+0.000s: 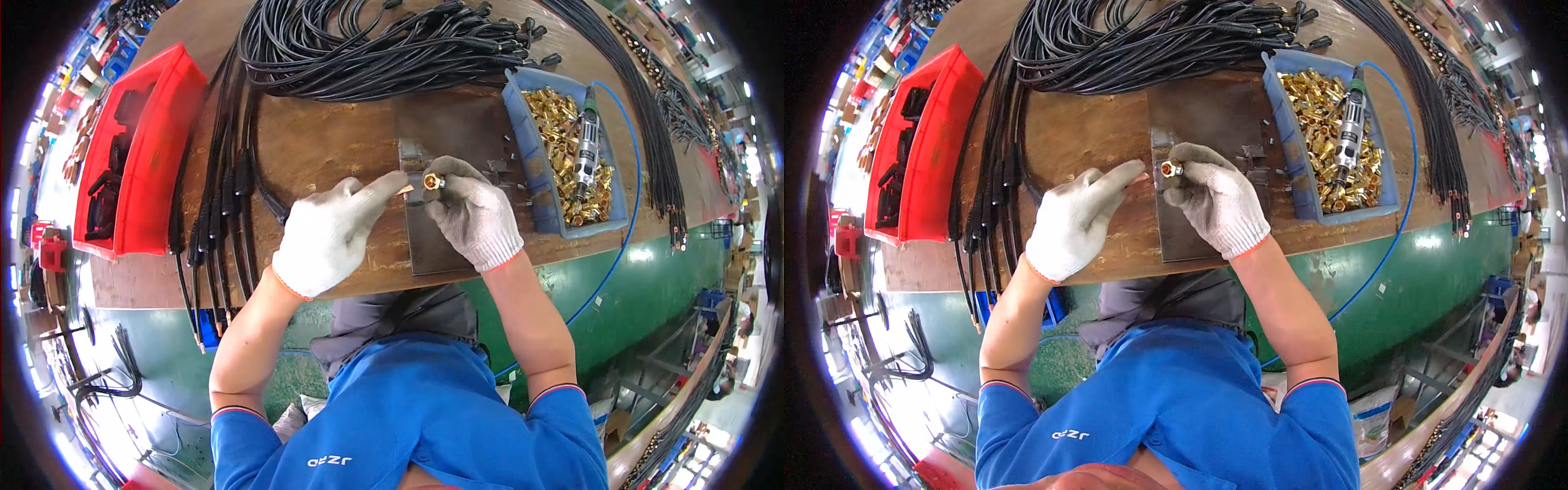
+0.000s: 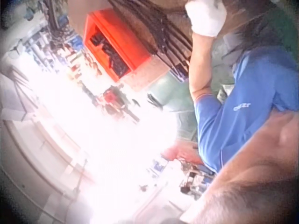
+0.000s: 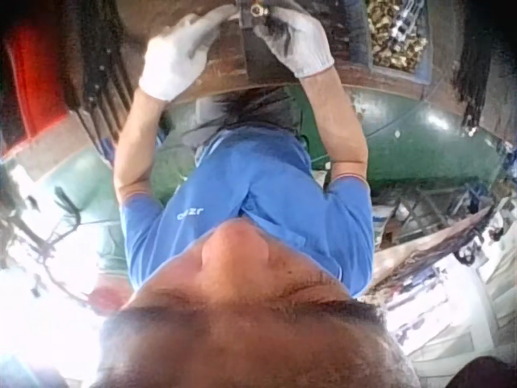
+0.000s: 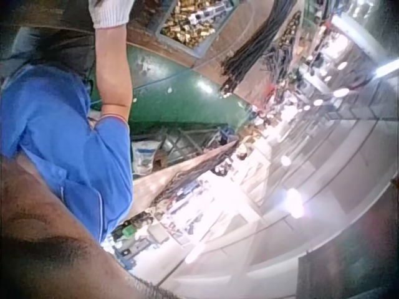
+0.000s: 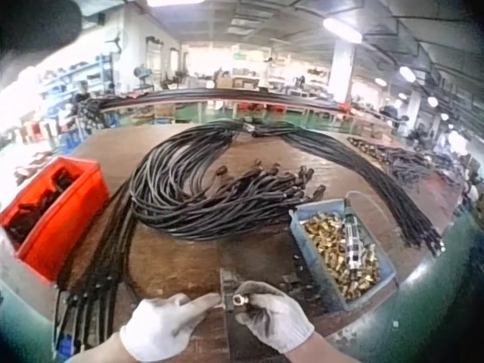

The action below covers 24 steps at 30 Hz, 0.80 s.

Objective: The person attaches brass ferrules to the ends of black cables. They insert the ferrule onto the stripped wire, use a pneumatic crimping tool to secure it, and then slide a black plastic cap over the connection. The finished cables are placed into a red bin.

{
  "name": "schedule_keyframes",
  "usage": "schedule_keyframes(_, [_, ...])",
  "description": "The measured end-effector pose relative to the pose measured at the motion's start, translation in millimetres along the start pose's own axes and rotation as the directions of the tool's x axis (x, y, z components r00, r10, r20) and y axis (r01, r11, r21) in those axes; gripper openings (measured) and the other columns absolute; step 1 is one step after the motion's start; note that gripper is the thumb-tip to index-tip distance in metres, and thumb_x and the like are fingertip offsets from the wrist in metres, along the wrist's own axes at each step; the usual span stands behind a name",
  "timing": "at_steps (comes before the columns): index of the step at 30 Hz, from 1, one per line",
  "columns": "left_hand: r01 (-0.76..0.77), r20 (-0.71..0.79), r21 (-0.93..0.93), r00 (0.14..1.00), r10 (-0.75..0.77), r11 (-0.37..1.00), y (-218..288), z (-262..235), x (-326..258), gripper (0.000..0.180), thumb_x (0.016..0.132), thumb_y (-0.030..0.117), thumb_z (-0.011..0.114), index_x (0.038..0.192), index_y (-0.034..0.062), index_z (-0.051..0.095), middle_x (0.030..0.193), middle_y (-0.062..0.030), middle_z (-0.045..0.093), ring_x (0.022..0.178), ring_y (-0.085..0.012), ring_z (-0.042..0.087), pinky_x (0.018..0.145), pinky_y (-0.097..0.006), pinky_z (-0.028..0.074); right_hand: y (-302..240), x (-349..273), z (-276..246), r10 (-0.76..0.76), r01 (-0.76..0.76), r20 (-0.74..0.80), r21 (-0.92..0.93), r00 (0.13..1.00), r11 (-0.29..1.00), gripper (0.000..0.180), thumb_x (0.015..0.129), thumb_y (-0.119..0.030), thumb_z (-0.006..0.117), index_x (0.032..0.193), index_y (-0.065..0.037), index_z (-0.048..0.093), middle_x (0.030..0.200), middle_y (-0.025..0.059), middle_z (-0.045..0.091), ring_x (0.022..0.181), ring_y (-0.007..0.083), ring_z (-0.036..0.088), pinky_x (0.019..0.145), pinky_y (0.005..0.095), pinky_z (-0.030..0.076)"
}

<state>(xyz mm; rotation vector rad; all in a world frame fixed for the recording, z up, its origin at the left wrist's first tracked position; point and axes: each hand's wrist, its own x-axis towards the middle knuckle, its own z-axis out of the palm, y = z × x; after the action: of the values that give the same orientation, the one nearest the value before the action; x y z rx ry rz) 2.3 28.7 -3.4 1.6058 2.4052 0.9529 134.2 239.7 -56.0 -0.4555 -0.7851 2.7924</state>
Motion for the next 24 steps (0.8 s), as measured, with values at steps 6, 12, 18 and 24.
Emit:
schedule_keyframes(6, [-0.012,-0.039,-0.002,0.999,0.012,1.0,-2.0,3.2,-0.1,0.054,0.094,0.004,0.067,0.145,0.0211,0.065,0.087,-0.0153,0.067,0.075,-0.0378,0.071,0.067,-0.047,0.058,9.5,0.2,10.8,-0.001,0.0,-0.039,-0.042,0.999,0.999,0.025,0.106,-0.007,0.064,0.127,0.006,0.068,0.109,0.0136,0.076,0.087,0.021,0.077,0.079,0.0336,0.068])
schedule_keyframes(12, [0.017,0.0,-0.013,1.0,-0.017,1.0,0.9,0.9,2.6,0.055,0.091,-0.003,0.067,0.143,0.0152,0.068,0.089,-0.0175,0.067,0.08,-0.039,0.071,0.074,-0.046,0.058,10.5,-1.2,12.6,-0.001,0.001,-0.007,-0.021,1.0,1.0,0.027,0.106,-0.009,0.066,0.128,0.006,0.067,0.104,0.0125,0.075,0.086,0.0212,0.077,0.08,0.0341,0.068])
schedule_keyframes(18, [0.0,-0.01,-0.021,1.0,0.0,1.0,0.8,2.0,3.4,0.055,0.091,-0.002,0.067,0.143,0.0157,0.068,0.088,-0.0174,0.067,0.078,-0.0393,0.07,0.072,-0.046,0.057,9.2,-3.0,13.4,0.003,-0.004,-0.024,-0.041,1.0,0.999,0.027,0.106,-0.009,0.067,0.128,0.006,0.067,0.104,0.0127,0.075,0.086,0.0216,0.077,0.079,0.0338,0.068])
schedule_keyframes(24, [-0.07,-0.023,0.095,0.997,0.073,0.993,-1.7,5.8,2.0,0.057,0.091,0.002,0.067,0.145,0.0179,0.067,0.083,-0.0141,0.064,0.07,-0.0371,0.068,0.065,-0.047,0.057,8.9,-5.6,15.2,0.022,-0.023,-0.028,-0.017,0.999,1.0,0.028,0.105,-0.011,0.07,0.127,0.006,0.068,0.104,0.0113,0.075,0.085,0.0212,0.077,0.077,0.0332,0.068])
